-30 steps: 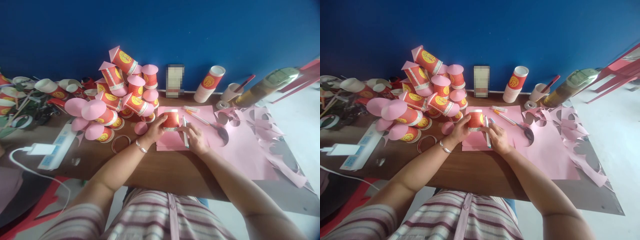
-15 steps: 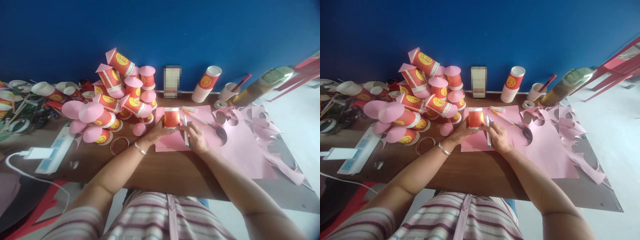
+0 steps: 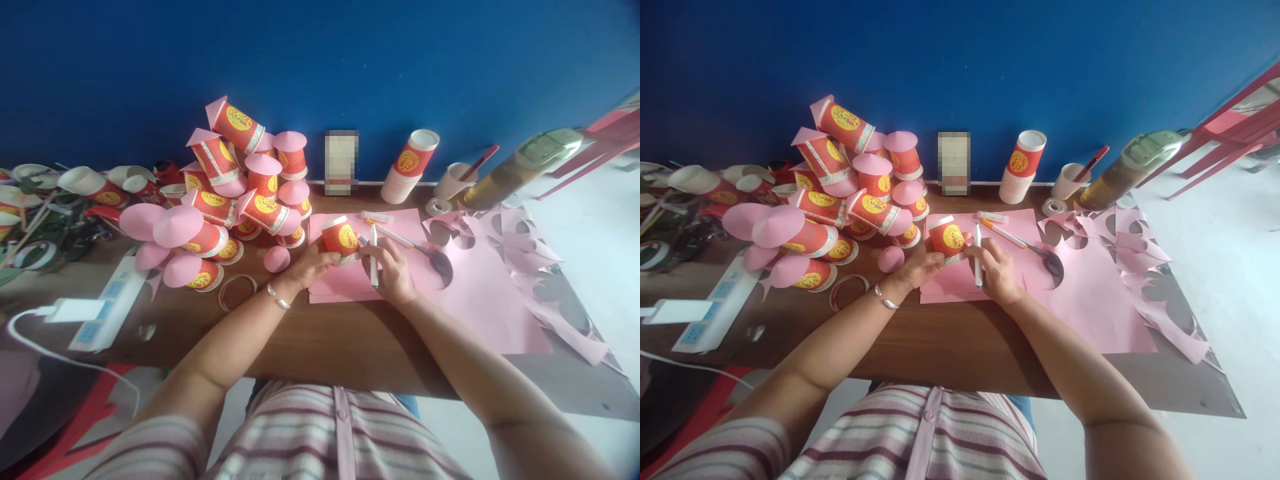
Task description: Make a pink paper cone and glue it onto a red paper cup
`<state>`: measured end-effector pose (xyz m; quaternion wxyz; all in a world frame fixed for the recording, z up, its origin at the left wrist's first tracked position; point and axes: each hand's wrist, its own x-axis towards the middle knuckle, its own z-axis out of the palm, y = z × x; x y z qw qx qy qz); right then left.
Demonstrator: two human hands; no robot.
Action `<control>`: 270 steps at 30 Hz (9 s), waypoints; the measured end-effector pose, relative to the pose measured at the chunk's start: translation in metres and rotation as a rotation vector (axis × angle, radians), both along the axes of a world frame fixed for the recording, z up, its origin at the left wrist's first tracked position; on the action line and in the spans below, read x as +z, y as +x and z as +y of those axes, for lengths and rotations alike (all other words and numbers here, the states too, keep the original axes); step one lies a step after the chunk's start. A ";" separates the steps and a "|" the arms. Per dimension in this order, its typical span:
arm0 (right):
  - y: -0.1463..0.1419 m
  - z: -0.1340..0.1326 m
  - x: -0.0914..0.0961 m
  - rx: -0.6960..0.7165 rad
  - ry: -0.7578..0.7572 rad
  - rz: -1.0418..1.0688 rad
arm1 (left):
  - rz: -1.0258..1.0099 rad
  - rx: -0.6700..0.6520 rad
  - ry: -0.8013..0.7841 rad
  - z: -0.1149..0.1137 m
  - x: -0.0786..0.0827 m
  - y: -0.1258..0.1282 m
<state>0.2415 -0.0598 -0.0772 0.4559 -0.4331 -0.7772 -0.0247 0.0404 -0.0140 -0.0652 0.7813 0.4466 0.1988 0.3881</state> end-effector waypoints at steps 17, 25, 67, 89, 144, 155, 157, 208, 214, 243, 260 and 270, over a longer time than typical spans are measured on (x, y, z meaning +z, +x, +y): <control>-0.003 -0.001 -0.004 0.054 0.068 -0.049 | -0.052 0.093 -0.121 0.003 -0.009 -0.002; -0.004 -0.003 0.000 0.055 0.089 -0.089 | 0.053 0.051 -0.029 0.002 -0.004 0.003; 0.003 -0.002 0.007 0.096 -0.063 0.022 | 0.267 0.328 0.090 -0.002 -0.006 0.005; -0.011 -0.014 0.019 0.042 -0.005 0.144 | 0.354 0.178 0.114 -0.002 -0.004 0.003; -0.010 -0.012 0.018 0.082 0.037 0.035 | 0.441 0.217 0.138 -0.004 0.000 0.002; -0.012 -0.012 0.021 0.092 0.048 0.039 | 0.486 0.205 0.174 -0.002 -0.003 0.001; -0.012 -0.013 0.022 0.095 0.050 0.034 | 0.484 0.207 0.171 -0.002 -0.004 0.001; -0.009 -0.009 0.020 0.115 0.099 0.049 | 0.460 0.183 0.115 -0.006 0.005 0.004; -0.009 -0.009 0.022 0.136 0.104 0.037 | 0.457 0.186 0.119 -0.005 0.003 0.003; -0.008 -0.008 0.017 0.122 0.097 0.034 | 0.451 0.190 0.120 -0.005 0.005 0.002; -0.010 -0.010 0.021 0.111 0.118 0.034 | 0.432 0.207 0.106 -0.007 0.008 0.003; -0.009 -0.009 0.020 0.116 0.090 0.013 | 0.449 0.216 0.117 -0.005 0.007 0.004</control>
